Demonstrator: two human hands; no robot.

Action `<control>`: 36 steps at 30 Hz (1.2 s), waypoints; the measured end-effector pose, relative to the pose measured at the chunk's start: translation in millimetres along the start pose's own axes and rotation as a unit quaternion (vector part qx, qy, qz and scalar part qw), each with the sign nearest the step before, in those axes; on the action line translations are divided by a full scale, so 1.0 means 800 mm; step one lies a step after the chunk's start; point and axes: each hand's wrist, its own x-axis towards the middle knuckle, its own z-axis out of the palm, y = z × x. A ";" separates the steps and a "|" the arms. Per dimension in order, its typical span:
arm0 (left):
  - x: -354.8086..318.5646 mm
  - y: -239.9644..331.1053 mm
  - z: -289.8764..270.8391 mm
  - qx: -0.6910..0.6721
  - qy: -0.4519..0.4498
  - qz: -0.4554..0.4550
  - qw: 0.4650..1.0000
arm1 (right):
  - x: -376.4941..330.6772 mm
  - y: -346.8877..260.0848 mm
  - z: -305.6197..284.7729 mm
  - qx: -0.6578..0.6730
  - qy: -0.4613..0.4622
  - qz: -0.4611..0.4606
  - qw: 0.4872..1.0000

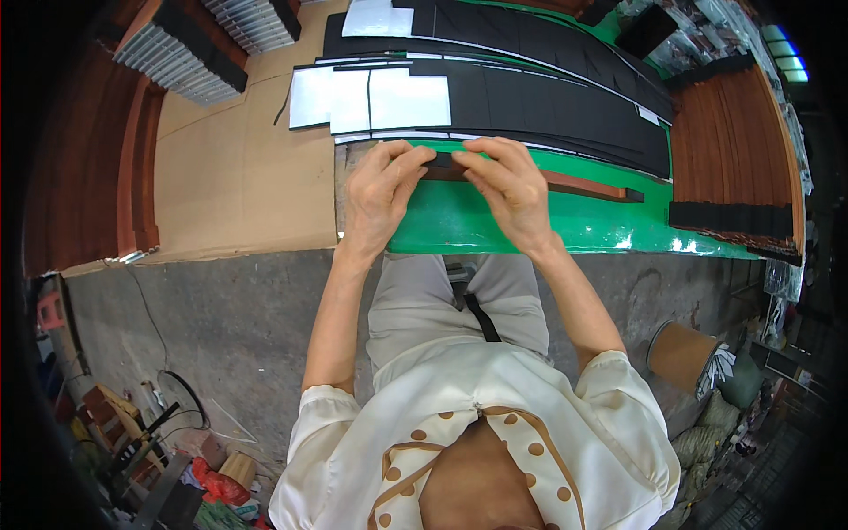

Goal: Assembling wooden furniture panels by applying black strips and stacking them.

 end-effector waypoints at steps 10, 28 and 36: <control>-0.005 0.006 0.014 0.093 0.008 0.047 0.995 | 0.000 0.001 -0.012 0.024 -0.037 -0.041 0.998; -0.067 0.035 0.020 0.141 -0.063 0.003 0.988 | -0.193 0.165 -0.176 0.052 0.174 0.391 0.902; -0.040 0.020 -0.121 0.372 0.030 0.043 0.927 | -0.176 0.147 -0.182 -0.131 0.186 0.314 0.922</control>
